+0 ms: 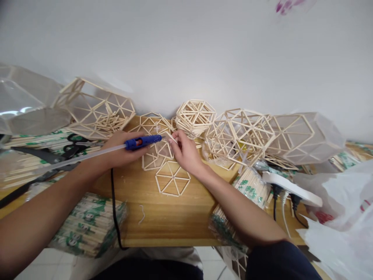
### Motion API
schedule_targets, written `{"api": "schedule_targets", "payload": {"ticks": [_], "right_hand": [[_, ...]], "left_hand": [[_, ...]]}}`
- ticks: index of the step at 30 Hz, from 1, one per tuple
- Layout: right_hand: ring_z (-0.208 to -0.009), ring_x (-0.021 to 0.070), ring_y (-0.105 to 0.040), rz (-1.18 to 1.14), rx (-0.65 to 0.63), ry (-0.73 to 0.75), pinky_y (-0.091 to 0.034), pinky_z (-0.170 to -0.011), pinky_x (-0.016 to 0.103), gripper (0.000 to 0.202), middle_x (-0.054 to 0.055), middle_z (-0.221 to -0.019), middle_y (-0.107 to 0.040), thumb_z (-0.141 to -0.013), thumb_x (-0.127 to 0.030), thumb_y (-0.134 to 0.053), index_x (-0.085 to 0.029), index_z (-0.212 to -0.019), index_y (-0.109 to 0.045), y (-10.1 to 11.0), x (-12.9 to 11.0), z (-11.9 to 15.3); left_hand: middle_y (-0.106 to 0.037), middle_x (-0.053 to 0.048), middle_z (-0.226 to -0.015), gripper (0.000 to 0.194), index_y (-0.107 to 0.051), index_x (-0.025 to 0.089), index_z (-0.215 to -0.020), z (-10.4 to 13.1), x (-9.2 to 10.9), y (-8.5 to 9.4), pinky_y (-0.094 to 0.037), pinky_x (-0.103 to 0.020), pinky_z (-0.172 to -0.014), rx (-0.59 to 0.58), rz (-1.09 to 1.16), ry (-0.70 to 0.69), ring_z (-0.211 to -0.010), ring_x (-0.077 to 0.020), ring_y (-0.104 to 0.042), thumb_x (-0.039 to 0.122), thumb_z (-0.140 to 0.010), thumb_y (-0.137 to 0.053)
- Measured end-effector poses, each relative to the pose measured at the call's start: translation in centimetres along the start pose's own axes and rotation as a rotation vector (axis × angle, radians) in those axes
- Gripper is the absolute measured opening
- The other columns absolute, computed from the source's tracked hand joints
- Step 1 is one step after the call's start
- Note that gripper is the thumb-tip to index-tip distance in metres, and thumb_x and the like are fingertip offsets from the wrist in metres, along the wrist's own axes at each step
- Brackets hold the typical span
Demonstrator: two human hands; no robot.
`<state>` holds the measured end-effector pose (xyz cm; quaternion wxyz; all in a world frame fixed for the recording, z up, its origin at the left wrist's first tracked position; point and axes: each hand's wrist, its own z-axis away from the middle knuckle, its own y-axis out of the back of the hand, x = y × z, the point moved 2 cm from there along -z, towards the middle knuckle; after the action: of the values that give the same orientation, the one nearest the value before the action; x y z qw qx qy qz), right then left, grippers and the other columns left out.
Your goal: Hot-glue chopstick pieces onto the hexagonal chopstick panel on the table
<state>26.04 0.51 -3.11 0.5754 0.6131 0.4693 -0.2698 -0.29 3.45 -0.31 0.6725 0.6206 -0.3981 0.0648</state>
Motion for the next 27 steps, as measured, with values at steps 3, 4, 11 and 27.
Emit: {"api": "schedule_targets", "payload": {"ticks": [3, 4, 11, 27], "right_hand": [[-0.070, 0.0204, -0.055, 0.024, 0.013, 0.023, -0.041, -0.072, 0.038, 0.025, -0.004, -0.079, -0.060, -0.118, -0.053, -0.062, -0.030, -0.111, -0.055, -0.06, -0.09, 0.09], [-0.070, 0.0202, -0.055, 0.029, 0.014, 0.030, -0.041, -0.072, 0.037, 0.026, -0.005, -0.078, -0.059, -0.118, -0.054, -0.062, -0.030, -0.111, -0.055, -0.08, -0.15, 0.13], [-0.066, 0.0188, -0.050, 0.029, 0.014, 0.068, -0.038, -0.069, 0.036, 0.024, -0.006, -0.076, -0.055, -0.119, -0.051, -0.061, -0.030, -0.111, -0.055, -0.10, -0.59, 0.31], [-0.065, 0.0183, -0.046, 0.068, 0.014, 0.089, -0.036, -0.069, 0.035, 0.024, -0.007, -0.076, -0.052, -0.121, -0.050, -0.061, -0.030, -0.112, -0.054, 0.02, -0.78, 0.34]], "left_hand": [[-0.072, 0.000, -0.070, 0.031, -0.086, 0.025, -0.097, -0.03, 0.02, -0.01, -0.043, -0.034, -0.067, -0.003, 0.004, -0.001, -0.063, -0.0188, -0.063, 0.053, -0.095, -0.073], [-0.072, 0.000, -0.071, 0.032, -0.086, 0.025, -0.097, -0.05, -0.01, -0.03, -0.043, -0.034, -0.067, -0.008, 0.006, 0.000, -0.064, -0.0189, -0.064, 0.053, -0.095, -0.074], [-0.076, -0.002, -0.074, 0.031, -0.087, 0.025, -0.097, -0.04, -0.28, -0.07, -0.044, -0.035, -0.067, -0.015, 0.031, 0.005, -0.066, -0.0198, -0.066, 0.053, -0.095, -0.074], [-0.073, 0.001, -0.074, 0.024, -0.081, 0.025, -0.094, -0.07, 0.20, 0.13, -0.044, -0.034, -0.071, -0.043, 0.019, -0.002, -0.070, -0.0184, -0.066, 0.047, -0.095, -0.073]]}}
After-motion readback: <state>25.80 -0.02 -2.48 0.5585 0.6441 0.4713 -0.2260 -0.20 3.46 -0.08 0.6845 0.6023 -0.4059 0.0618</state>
